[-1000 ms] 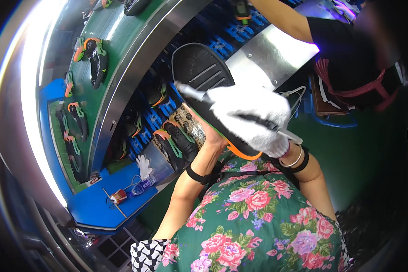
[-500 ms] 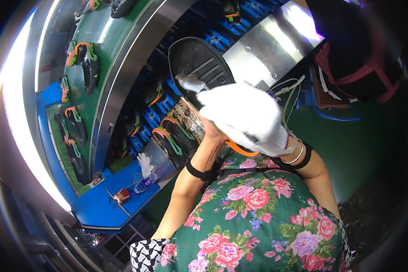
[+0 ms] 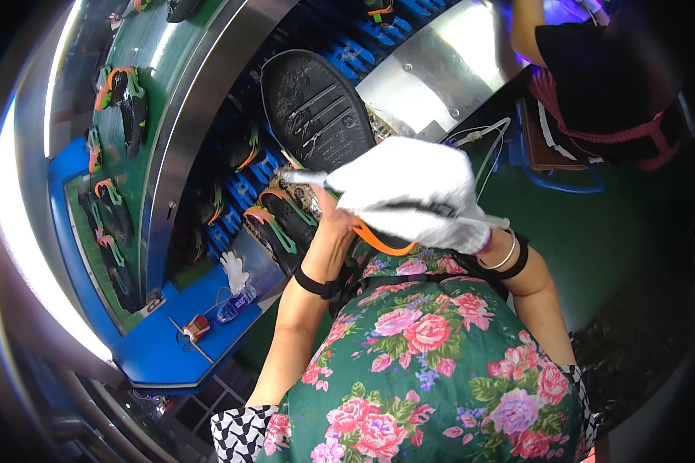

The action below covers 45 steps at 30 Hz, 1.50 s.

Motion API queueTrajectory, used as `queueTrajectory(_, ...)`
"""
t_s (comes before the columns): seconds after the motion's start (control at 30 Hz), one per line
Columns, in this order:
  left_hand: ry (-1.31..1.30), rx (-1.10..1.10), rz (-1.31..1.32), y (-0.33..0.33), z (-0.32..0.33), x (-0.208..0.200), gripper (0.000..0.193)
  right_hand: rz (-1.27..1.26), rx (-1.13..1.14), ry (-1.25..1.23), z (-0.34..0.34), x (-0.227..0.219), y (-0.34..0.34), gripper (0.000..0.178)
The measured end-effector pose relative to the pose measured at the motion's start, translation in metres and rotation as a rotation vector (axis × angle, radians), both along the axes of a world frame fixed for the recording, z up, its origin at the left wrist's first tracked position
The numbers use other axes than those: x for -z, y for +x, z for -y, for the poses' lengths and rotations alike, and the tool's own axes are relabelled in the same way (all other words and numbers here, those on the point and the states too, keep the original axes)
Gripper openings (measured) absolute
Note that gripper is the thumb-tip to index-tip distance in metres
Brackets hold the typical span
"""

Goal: Applying adhesive to shoe soles at a factory assembly line.

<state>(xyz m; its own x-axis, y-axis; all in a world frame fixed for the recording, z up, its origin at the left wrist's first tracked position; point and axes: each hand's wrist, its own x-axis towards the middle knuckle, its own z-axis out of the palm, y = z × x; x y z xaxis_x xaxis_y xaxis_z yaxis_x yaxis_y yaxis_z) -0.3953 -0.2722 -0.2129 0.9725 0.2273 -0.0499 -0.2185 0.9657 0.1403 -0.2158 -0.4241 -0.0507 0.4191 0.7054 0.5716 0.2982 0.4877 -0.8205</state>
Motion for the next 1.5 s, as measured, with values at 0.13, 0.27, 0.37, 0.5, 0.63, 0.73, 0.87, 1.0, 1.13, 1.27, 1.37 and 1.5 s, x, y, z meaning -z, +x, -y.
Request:
queueTrajectory(0.13,0.352,-0.158,-0.774,0.035,0.025,-0.076,0.114,0.311,0.187,-0.024,0.002,0.009,0.002,0.03)
queueTrajectory(0.27,0.624,0.034,-0.448,0.018,0.012,-0.041,0.119,0.238,0.055,0.034,0.003,0.013,-0.013,0.03)
queueTrajectory(0.37,-0.18,-0.012,-0.15,0.036,0.022,-0.083,0.121,0.111,0.065,-0.01,0.011,0.012,-0.007,0.026)
queueTrajectory(0.5,0.034,0.012,-0.268,0.031,0.018,-0.073,0.124,0.293,0.076,-0.05,0.013,0.015,-0.012,0.031)
queueTrajectory(0.63,0.118,0.145,-0.031,0.036,0.009,-0.073,0.123,0.201,0.006,-0.033,0.015,0.018,-0.02,0.03)
queueTrajectory(0.73,0.187,0.035,-0.124,0.032,0.009,-0.077,0.119,0.186,0.042,-0.098,0.02,0.022,-0.015,0.026)
queueTrajectory(0.87,0.166,0.01,-0.154,0.036,0.006,-0.086,0.109,0.28,0.06,-0.02,0.02,0.025,-0.027,0.027)
queueTrajectory(1.0,0.27,-0.027,-0.175,0.029,0.007,-0.082,0.096,0.171,-0.05,-0.04,0.023,0.02,-0.024,0.028)
queueTrajectory(1.13,0.216,-0.061,-0.09,0.038,0.005,-0.094,0.096,0.044,0.013,-0.105,0.026,0.022,-0.022,0.027)
queueTrajectory(1.27,0.096,-0.126,-0.257,0.034,0.003,-0.093,0.12,0.226,0.038,-0.065,0.027,0.026,-0.033,0.028)
queueTrajectory(1.37,0.203,-0.143,-0.194,0.035,0.004,-0.094,0.111,0.054,-0.042,-0.08,0.027,0.021,-0.027,0.025)
queueTrajectory(1.5,0.286,-0.13,-0.145,0.037,0.001,-0.097,0.107,-0.06,-0.01,-0.18,0.034,0.024,-0.022,0.026)
